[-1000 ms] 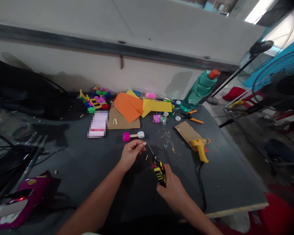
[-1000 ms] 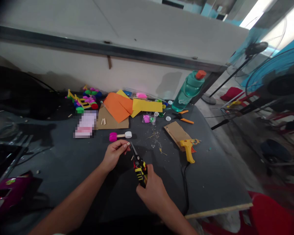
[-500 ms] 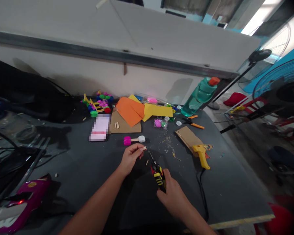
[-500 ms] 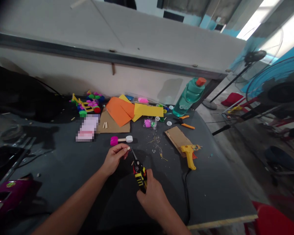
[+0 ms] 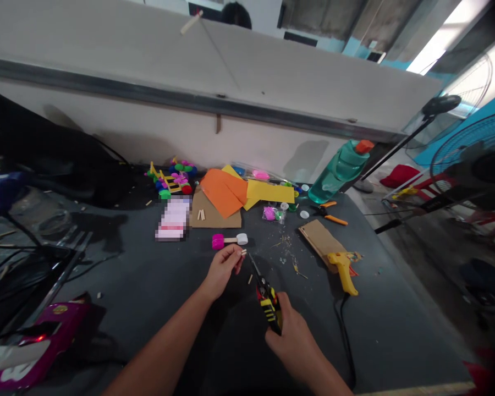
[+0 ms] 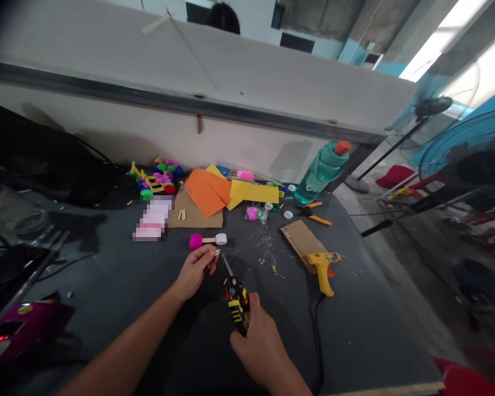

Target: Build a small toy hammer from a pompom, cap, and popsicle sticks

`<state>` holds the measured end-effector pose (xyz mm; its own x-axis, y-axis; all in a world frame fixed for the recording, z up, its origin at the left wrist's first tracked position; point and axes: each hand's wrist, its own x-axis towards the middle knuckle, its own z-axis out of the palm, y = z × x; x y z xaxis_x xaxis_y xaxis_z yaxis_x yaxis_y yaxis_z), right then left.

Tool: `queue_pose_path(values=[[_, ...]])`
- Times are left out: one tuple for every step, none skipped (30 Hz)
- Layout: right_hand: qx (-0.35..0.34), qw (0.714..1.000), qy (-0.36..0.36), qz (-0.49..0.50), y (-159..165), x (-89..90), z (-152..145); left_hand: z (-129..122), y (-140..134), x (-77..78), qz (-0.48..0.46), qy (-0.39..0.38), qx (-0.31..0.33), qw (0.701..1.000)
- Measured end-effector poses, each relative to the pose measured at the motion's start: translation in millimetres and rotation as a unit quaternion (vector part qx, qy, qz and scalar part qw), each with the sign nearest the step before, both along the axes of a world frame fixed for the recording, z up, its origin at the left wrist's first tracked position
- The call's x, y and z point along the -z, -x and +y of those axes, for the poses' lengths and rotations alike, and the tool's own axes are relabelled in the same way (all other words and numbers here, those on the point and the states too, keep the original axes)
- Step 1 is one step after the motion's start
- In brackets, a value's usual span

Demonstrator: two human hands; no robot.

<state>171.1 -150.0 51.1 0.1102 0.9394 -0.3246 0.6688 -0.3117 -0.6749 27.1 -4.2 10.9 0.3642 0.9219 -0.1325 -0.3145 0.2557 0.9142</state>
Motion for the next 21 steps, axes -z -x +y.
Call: queue_pose_path(values=[[-0.002, 1.0, -0.003, -0.001, 0.4, -0.2, -0.4, 0.1, -0.1, 0.4, 0.002, 0.0, 0.0, 1.0], [-0.003, 1.0, -0.005, -0.002, 0.8, -0.5, -0.6, 0.1, -0.2, 0.5, 0.005, 0.0, 0.0, 1.0], [-0.003, 1.0, -0.005, -0.004, 1.2, -0.7, -0.6, 0.2, -0.2, 0.5, 0.006, 0.0, 0.001, 1.0], [-0.003, 1.0, -0.005, -0.008, 1.5, -0.9, -0.5, 0.3, -0.2, 0.3, 0.008, 0.001, 0.001, 1.0], [-0.002, 1.0, -0.005, -0.012, 1.7, -1.0, -0.3, 0.3, -0.2, -0.2, 0.009, 0.003, 0.002, 1.0], [-0.001, 1.0, -0.005, -0.017, 2.0, -1.1, 0.0, 0.4, 0.0, -0.8, 0.01, 0.005, 0.003, 1.0], [-0.001, 1.0, -0.005, -0.021, 2.2, -1.2, 0.3, 0.4, 0.2, -1.4, 0.01, 0.007, 0.005, 1.0], [0.0, 1.0, -0.006, -0.025, 2.3, -1.4, 0.6, 0.4, 0.5, -1.9, 0.01, 0.007, 0.009, 1.0], [0.0, 1.0, -0.007, -0.029, 2.5, -1.7, 0.9, 0.3, 0.8, -2.2, 0.009, 0.007, 0.012, 1.0], [0.0, 1.0, -0.008, -0.03, 2.6, -2.0, 1.2, 0.3, 1.2, -2.4, 0.006, 0.005, 0.016, 1.0], [-0.001, 1.0, -0.008, -0.03, 2.7, -2.5, 1.4, 0.3, 1.5, -2.2, 0.002, 0.003, 0.019, 1.0], [-0.002, 1.0, -0.007, -0.027, 2.6, -2.9, 1.6, 0.3, 1.9, -1.8, -0.001, -0.001, 0.021, 1.0], [-0.005, 1.0, -0.006, -0.025, 2.3, -3.4, 1.7, 0.3, 2.3, -1.1, -0.002, -0.004, 0.022, 1.0], [-0.008, 1.0, -0.004, -0.024, 1.8, -3.8, 1.7, 0.4, 2.8, -0.2, -0.001, -0.007, 0.022, 1.0], [-0.011, 1.0, -0.003, -0.026, 1.0, -4.1, 1.6, 0.5, 3.3, 0.7, 0.002, -0.011, 0.023, 1.0], [-0.015, 0.999, -0.003, -0.029, 0.0, -4.4, 1.4, 0.6, 3.9, 1.6, 0.007, -0.015, 0.025, 1.0], [-0.018, 0.999, -0.003, -0.032, -1.3, -4.7, 1.1, 0.7, 4.6, 2.4, 0.011, -0.018, 0.028, 0.999], [-0.022, 0.999, -0.005, -0.036, -2.8, -5.1, 0.7, 0.9, 5.3, 3.0, 0.014, -0.02, 0.032, 0.999], [-0.026, 0.999, -0.006, -0.039, -4.3, -5.6, 0.4, 1.0, 6.0, 3.5, 0.017, -0.023, 0.038, 0.999], [-0.03, 0.999, -0.006, -0.041, -5.7, -6.1, 0.1, 1.0, 6.5, 3.8, 0.02, -0.025, 0.043, 0.999], [-0.032, 0.999, -0.005, -0.042, -6.9, -6.8, -0.2, 1.0, 6.9, 3.9, 0.023, -0.027, 0.046, 0.998]])
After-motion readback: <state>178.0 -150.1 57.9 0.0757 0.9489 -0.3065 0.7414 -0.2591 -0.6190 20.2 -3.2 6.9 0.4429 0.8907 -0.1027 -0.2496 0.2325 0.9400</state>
